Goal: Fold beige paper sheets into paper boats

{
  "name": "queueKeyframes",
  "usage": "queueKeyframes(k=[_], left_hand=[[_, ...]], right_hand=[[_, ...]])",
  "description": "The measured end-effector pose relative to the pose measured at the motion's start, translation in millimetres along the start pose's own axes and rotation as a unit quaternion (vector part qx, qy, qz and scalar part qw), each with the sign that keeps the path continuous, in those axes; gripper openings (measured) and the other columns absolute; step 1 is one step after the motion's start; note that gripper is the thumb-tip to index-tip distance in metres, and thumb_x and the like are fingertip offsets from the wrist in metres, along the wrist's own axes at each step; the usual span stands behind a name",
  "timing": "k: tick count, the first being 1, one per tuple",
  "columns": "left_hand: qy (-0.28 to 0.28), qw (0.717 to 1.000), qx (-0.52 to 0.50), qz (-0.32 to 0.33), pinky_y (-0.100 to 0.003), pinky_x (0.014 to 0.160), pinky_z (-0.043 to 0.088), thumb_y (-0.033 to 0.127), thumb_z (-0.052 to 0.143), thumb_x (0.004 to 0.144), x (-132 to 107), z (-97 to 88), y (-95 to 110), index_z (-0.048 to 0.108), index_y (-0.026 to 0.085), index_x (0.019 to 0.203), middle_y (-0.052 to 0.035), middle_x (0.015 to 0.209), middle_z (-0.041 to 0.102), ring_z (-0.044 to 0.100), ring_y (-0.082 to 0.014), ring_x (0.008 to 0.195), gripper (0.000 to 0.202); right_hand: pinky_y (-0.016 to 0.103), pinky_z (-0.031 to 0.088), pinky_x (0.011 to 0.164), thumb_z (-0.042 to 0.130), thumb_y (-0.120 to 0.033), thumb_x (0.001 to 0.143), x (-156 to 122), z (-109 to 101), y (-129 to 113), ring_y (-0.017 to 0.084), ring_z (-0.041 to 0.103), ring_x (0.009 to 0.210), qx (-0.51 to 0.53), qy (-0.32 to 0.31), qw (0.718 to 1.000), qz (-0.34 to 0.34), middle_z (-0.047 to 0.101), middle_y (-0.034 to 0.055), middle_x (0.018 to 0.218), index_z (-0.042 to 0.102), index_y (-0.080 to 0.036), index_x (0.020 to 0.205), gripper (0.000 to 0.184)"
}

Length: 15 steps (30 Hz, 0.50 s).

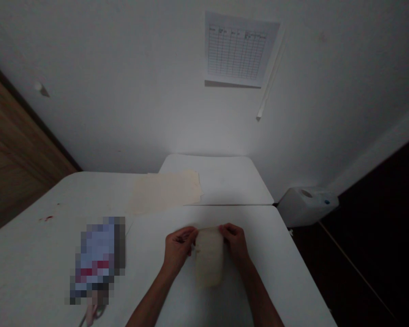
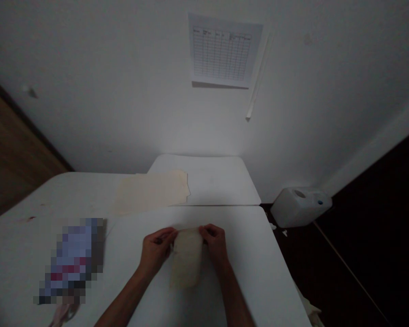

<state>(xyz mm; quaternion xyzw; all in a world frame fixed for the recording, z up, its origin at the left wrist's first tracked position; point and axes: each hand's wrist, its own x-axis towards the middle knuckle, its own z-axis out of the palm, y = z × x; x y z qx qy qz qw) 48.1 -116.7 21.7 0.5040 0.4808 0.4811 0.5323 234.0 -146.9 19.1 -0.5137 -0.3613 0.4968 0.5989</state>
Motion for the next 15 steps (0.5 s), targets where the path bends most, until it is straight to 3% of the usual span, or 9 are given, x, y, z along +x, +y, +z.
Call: queueKeyframes(k=[11, 15], left_hand=[[-0.01, 1.0, -0.008, -0.016, -0.016, 0.032, 0.029, 0.043, 0.073, 0.072, 2.5, 0.1, -2.9, 0.07, 0.013, 0.08, 0.0022, 0.052, 0.058, 0.037, -0.0044, 0.033, 0.031], [-0.005, 1.0, -0.016, -0.017, -0.015, 0.032, 0.028, 0.044, 0.072, 0.073, 3.7, -1.6, -4.8, 0.07, 0.013, 0.081, 0.0024, 0.053, 0.058, 0.038, -0.0041, 0.034, 0.032]], right_hand=[[0.024, 0.041, 0.057, 0.067, -0.041, 0.076, -0.8, -0.3, -5.3, 0.013, 0.052, 0.058, -0.077, 0.028, 0.996, -0.045, 0.06, -0.0001, 0.058, 0.07, -0.014, 0.064, 0.03], [0.026, 0.047, 0.06, 0.069, -0.042, 0.075, -2.4, 1.8, -6.2, 0.017, 0.06, 0.064, -0.089, 0.019, 0.994, -0.067, 0.068, 0.0034, 0.071, 0.072, -0.014, 0.081, 0.028]])
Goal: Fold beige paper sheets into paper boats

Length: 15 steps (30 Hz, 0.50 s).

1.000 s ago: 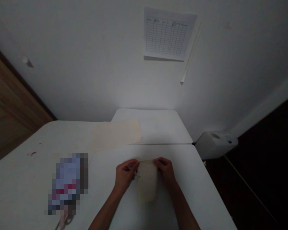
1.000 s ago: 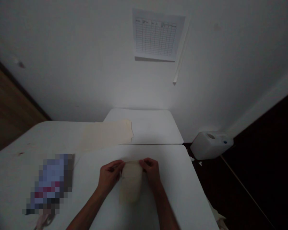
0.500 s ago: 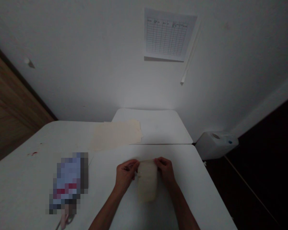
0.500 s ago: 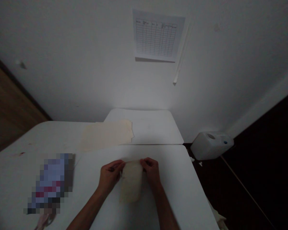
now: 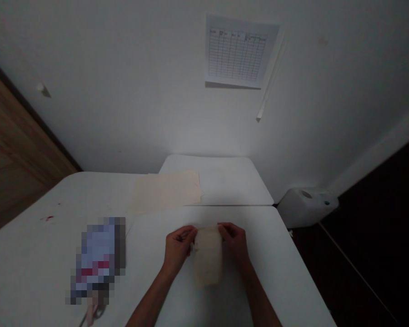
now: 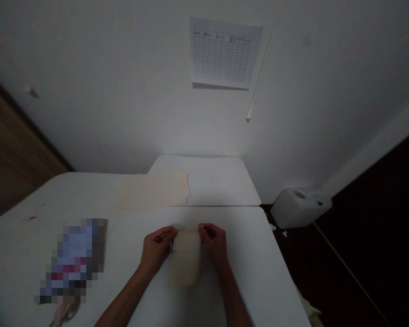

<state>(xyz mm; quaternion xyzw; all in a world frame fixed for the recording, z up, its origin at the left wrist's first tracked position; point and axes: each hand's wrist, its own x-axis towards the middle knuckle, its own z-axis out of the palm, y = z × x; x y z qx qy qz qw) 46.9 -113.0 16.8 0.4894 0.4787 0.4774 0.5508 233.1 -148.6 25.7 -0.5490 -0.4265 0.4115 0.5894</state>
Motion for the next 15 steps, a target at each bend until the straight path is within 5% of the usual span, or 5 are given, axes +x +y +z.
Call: queueKeyframes(k=[15], left_hand=[[0.015, 0.999, 0.029, 0.026, -0.018, 0.033, 0.032, 0.044, 0.073, 0.07, -2.8, 1.1, 8.2, 0.071, 0.014, 0.077, 0.0013, 0.054, 0.062, 0.041, -0.0061, 0.034, 0.031]], right_hand=[[0.024, 0.047, 0.054, 0.072, -0.039, 0.073, 2.4, -3.9, 4.6, 0.013, 0.056, 0.057, 0.04, 0.004, 0.999, 0.001, 0.062, -0.0003, 0.064, 0.065, -0.016, 0.076, 0.024]])
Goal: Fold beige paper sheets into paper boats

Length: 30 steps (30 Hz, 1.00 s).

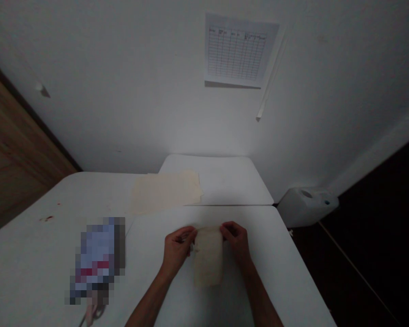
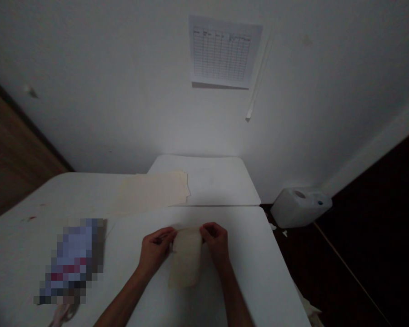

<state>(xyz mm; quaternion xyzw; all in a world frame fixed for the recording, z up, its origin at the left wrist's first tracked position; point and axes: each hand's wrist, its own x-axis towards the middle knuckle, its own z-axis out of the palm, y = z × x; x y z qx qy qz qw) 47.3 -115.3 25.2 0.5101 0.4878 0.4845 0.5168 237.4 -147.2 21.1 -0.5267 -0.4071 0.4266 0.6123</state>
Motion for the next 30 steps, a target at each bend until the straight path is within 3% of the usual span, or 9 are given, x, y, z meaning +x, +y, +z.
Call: queueKeyframes(k=[4, 7, 12, 14, 17, 25, 30], left_hand=[[0.0, 1.0, 0.012, 0.0, -0.018, 0.032, 0.032, 0.043, 0.073, 0.07, -0.7, -0.1, 3.4, 0.072, 0.013, 0.078, 0.0009, 0.055, 0.063, 0.041, -0.0061, 0.034, 0.031], [0.0, 1.0, 0.023, 0.0, -0.018, 0.032, 0.033, 0.041, 0.073, 0.069, -0.3, -0.2, 4.8, 0.072, 0.013, 0.078, -0.0016, 0.06, 0.067, 0.046, -0.0078, 0.036, 0.03], [-0.002, 0.997, 0.063, 0.047, -0.022, 0.051, 0.05, 0.037, 0.072, 0.068, 1.8, -1.5, 4.3, 0.073, 0.015, 0.073, -0.0051, 0.069, 0.072, 0.064, -0.0163, 0.057, 0.022], [-0.007, 0.996, 0.07, 0.056, -0.025, 0.06, 0.053, 0.036, 0.071, 0.068, 1.8, -1.3, 4.1, 0.074, 0.016, 0.072, -0.005, 0.07, 0.073, 0.067, -0.0184, 0.064, 0.02], [-0.014, 0.996, 0.076, 0.055, -0.027, 0.063, 0.054, 0.035, 0.071, 0.068, 1.0, 0.1, 4.0, 0.074, 0.017, 0.071, -0.0047, 0.069, 0.073, 0.067, -0.0194, 0.064, 0.018], [-0.042, 0.997, 0.058, 0.027, -0.026, 0.059, 0.052, 0.037, 0.073, 0.067, 1.3, -0.9, 7.7, 0.074, 0.017, 0.069, -0.0059, 0.069, 0.071, 0.065, -0.0201, 0.065, 0.02], [-0.102, 0.993, 0.052, -0.016, -0.019, 0.036, 0.036, 0.04, 0.072, 0.068, 1.4, -3.6, 9.7, 0.071, 0.014, 0.069, -0.0016, 0.053, 0.063, 0.049, -0.0107, 0.04, 0.026]], right_hand=[[0.023, 0.047, 0.054, 0.071, -0.036, 0.073, -1.0, -2.4, -0.1, 0.013, 0.057, 0.058, -0.024, -0.006, 0.999, -0.027, 0.062, -0.001, 0.068, 0.064, -0.018, 0.087, 0.024], [0.023, 0.046, 0.054, 0.067, -0.032, 0.077, -3.6, -5.5, -4.4, 0.012, 0.057, 0.058, -0.11, -0.034, 0.99, -0.077, 0.061, -0.0012, 0.068, 0.066, -0.018, 0.091, 0.02], [0.023, 0.046, 0.057, 0.064, -0.027, 0.078, -8.2, -7.3, -13.0, 0.012, 0.056, 0.054, -0.218, -0.062, 0.965, -0.133, 0.06, -0.0018, 0.06, 0.066, -0.018, 0.079, 0.01], [0.022, 0.045, 0.056, 0.065, -0.029, 0.077, -8.9, -7.0, -14.0, 0.011, 0.054, 0.053, -0.227, -0.075, 0.963, -0.127, 0.059, -0.0021, 0.059, 0.063, -0.018, 0.075, 0.011], [0.02, 0.04, 0.051, 0.066, -0.031, 0.075, -9.1, -7.9, -13.8, 0.01, 0.05, 0.051, -0.233, -0.109, 0.961, -0.099, 0.057, -0.0027, 0.058, 0.059, -0.018, 0.069, 0.016], [0.02, 0.034, 0.048, 0.065, -0.026, 0.074, -9.3, -15.3, -15.8, 0.01, 0.047, 0.051, -0.26, -0.152, 0.95, -0.08, 0.057, -0.0026, 0.057, 0.062, -0.017, 0.068, 0.012], [0.021, 0.032, 0.048, 0.066, -0.024, 0.072, -12.7, -14.2, -17.3, 0.01, 0.044, 0.049, -0.29, -0.161, 0.938, -0.102, 0.052, -0.0039, 0.051, 0.058, -0.017, 0.056, 0.019]])
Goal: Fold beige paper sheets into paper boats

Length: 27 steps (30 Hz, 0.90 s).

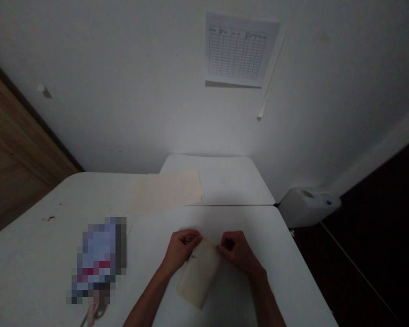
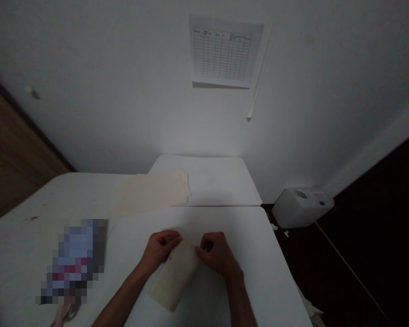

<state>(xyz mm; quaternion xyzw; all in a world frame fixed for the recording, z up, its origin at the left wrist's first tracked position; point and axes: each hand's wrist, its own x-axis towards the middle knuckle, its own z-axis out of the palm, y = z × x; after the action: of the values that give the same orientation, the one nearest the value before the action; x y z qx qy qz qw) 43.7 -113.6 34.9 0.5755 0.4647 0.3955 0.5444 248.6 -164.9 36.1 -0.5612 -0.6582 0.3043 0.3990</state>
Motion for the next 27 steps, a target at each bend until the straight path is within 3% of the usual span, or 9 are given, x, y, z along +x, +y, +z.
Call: queueKeyframes(k=[2, 8, 13, 17, 21, 24, 27], left_hand=[[-0.035, 0.999, -0.002, -0.018, -0.018, 0.033, 0.03, 0.042, 0.072, 0.069, 0.1, -2.3, 0.8, 0.071, 0.014, 0.07, 0.0, 0.05, 0.059, 0.043, -0.0084, 0.037, 0.028], [-0.063, 0.996, -0.054, -0.023, -0.017, 0.041, 0.034, 0.037, 0.075, 0.067, 3.3, -11.8, 1.5, 0.069, 0.013, 0.069, 0.0, 0.054, 0.06, 0.049, -0.0091, 0.046, 0.025], [-0.093, 0.994, -0.042, -0.051, -0.017, 0.034, 0.026, 0.042, 0.073, 0.069, 3.6, -14.4, -1.4, 0.067, 0.012, 0.072, 0.0028, 0.05, 0.055, 0.038, -0.0053, 0.035, 0.03], [-0.084, 0.993, -0.045, -0.063, -0.016, 0.033, 0.025, 0.044, 0.074, 0.068, 2.5, -13.8, -1.3, 0.067, 0.013, 0.075, 0.0044, 0.05, 0.052, 0.034, -0.0036, 0.033, 0.032], [-0.083, 0.992, -0.069, -0.067, -0.016, 0.033, 0.023, 0.044, 0.075, 0.068, 3.6, -13.5, -3.5, 0.067, 0.013, 0.074, 0.0053, 0.048, 0.05, 0.033, -0.0037, 0.033, 0.033], [-0.084, 0.991, -0.092, -0.055, -0.016, 0.035, 0.023, 0.043, 0.076, 0.068, 5.7, -13.7, -8.9, 0.067, 0.013, 0.073, 0.004, 0.051, 0.052, 0.037, -0.0043, 0.036, 0.032], [-0.051, 0.992, -0.104, -0.05, -0.016, 0.034, 0.023, 0.043, 0.076, 0.068, 7.1, -13.5, -13.8, 0.067, 0.013, 0.074, 0.0045, 0.048, 0.052, 0.036, -0.0038, 0.034, 0.033]], right_hand=[[0.021, 0.031, 0.048, 0.067, -0.024, 0.071, -1.0, 1.2, -3.0, 0.01, 0.043, 0.049, -0.005, -0.01, 1.0, -0.006, 0.05, -0.0044, 0.05, 0.058, -0.017, 0.053, 0.021], [0.02, 0.033, 0.05, 0.065, -0.025, 0.073, -2.9, 3.9, -10.4, 0.009, 0.045, 0.05, 0.04, -0.075, 0.996, 0.008, 0.054, -0.004, 0.053, 0.066, -0.017, 0.063, 0.013], [0.02, 0.028, 0.046, 0.066, -0.027, 0.071, -2.0, 3.8, -5.0, 0.008, 0.038, 0.047, 0.071, -0.074, 0.994, 0.032, 0.048, -0.0049, 0.049, 0.058, -0.017, 0.053, 0.022], [0.019, 0.025, 0.045, 0.069, -0.035, 0.071, 1.5, 1.9, -1.6, 0.007, 0.036, 0.048, 0.159, -0.104, 0.98, 0.061, 0.042, -0.0062, 0.051, 0.052, -0.017, 0.055, 0.029], [0.018, 0.027, 0.043, 0.072, -0.048, 0.069, 3.1, -0.1, 0.8, 0.007, 0.039, 0.043, 0.281, -0.131, 0.945, 0.103, 0.045, -0.0066, 0.051, 0.053, -0.018, 0.062, 0.036], [0.018, 0.03, 0.04, 0.072, -0.051, 0.068, 3.2, -0.3, 3.6, 0.006, 0.04, 0.04, 0.344, -0.119, 0.924, 0.115, 0.049, -0.0062, 0.053, 0.054, -0.018, 0.067, 0.038], [0.019, 0.035, 0.04, 0.072, -0.048, 0.07, 4.2, 0.6, 6.5, 0.007, 0.042, 0.041, 0.357, -0.086, 0.922, 0.123, 0.05, -0.0062, 0.052, 0.057, -0.017, 0.07, 0.034]])
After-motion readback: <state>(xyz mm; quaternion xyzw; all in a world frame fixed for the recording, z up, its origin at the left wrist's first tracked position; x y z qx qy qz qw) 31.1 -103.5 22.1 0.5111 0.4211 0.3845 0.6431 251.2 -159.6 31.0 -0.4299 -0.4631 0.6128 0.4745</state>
